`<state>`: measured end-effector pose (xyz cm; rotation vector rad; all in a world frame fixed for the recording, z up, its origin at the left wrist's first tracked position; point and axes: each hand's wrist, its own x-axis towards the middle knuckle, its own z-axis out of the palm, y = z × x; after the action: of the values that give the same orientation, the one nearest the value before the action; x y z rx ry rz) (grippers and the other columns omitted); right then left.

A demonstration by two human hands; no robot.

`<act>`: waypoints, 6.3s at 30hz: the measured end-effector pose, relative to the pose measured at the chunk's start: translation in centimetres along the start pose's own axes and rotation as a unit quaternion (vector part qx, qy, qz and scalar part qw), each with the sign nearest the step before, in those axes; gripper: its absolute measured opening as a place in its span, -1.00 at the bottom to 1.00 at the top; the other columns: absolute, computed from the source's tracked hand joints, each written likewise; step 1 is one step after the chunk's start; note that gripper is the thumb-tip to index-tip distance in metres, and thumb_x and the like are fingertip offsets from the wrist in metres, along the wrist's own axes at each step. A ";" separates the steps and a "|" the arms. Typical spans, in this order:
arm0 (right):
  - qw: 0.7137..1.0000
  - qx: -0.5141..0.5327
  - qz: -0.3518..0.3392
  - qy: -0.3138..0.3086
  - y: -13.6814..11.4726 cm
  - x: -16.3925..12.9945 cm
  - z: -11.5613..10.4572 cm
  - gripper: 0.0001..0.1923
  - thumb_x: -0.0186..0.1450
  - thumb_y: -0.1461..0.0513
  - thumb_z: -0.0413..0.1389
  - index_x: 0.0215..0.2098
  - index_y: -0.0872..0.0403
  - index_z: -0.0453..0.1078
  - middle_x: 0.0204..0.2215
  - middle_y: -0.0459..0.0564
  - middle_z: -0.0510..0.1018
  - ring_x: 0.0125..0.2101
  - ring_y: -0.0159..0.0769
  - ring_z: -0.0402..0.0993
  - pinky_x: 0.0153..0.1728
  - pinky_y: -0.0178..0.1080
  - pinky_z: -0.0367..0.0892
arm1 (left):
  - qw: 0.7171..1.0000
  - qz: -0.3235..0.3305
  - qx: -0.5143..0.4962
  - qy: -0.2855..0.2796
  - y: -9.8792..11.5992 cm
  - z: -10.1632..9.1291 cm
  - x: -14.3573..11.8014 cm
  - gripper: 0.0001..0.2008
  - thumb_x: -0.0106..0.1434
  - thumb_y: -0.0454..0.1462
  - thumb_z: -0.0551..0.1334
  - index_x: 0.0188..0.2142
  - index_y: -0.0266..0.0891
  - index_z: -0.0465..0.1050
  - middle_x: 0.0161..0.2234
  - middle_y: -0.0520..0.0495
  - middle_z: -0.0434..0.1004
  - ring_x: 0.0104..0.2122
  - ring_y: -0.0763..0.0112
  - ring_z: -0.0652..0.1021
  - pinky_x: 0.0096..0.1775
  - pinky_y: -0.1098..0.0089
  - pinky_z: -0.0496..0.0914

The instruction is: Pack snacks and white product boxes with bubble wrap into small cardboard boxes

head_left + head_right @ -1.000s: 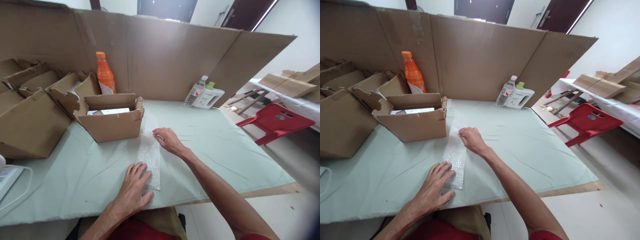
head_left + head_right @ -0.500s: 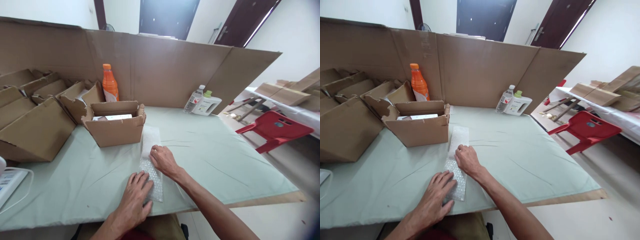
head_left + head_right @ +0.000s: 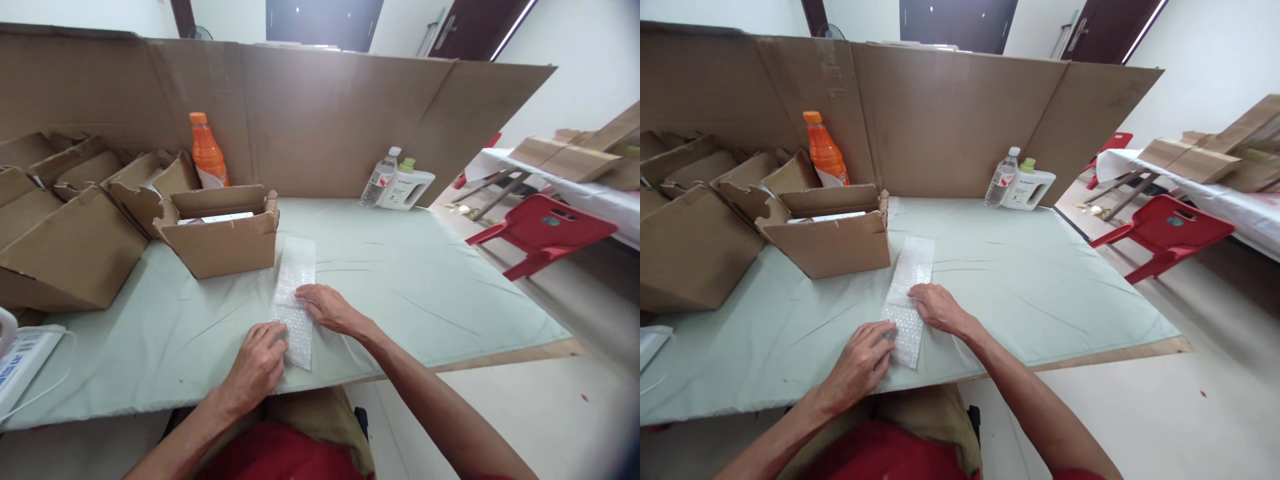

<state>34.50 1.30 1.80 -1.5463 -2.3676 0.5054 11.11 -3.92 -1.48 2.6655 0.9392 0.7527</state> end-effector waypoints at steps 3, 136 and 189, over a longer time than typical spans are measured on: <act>0.999 0.028 0.014 0.018 0.5 -0.3 0.1 -0.51 0.28 0.43 -0.07 0.09 0.11 0.46 0.07 0.10 0.57 0.10 -0.15 0.47 0.15 -0.04 0.31 | 0.998 -0.004 -0.060 0.031 -0.2 -0.9 1.8 -0.79 0.18 -0.48 0.12 -0.29 -0.20 0.44 -0.14 -0.15 0.61 -0.08 0.19 0.56 0.00 0.14 0.41; 0.865 0.480 0.092 0.114 -3.7 -3.0 0.9 -0.57 0.22 -0.08 0.24 -0.13 0.05 0.48 -0.28 0.01 0.56 -0.28 -0.22 0.48 -0.24 -0.24 0.39 | 0.806 -0.315 -0.500 -0.035 0.5 -3.1 3.1 -0.73 0.12 -0.34 0.15 -0.18 -0.27 0.48 -0.35 0.04 0.45 -0.36 0.43 0.39 -0.28 0.45 0.29; 0.971 -0.002 0.229 0.065 -7.7 20.3 -15.7 -0.88 0.24 0.27 0.05 -0.25 0.13 0.36 -0.45 -0.03 0.52 -0.60 -0.38 0.40 -0.66 -0.35 0.27 | 0.893 -0.056 0.078 0.439 -11.1 -7.5 7.5 -0.52 0.25 -0.49 0.16 0.16 -0.23 0.31 0.03 -0.20 0.39 0.04 0.24 0.51 0.06 0.31 0.48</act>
<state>26.47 19.31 19.92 -2.0680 -1.9135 0.4727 6.27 9.62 3.88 2.3084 1.3564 1.9998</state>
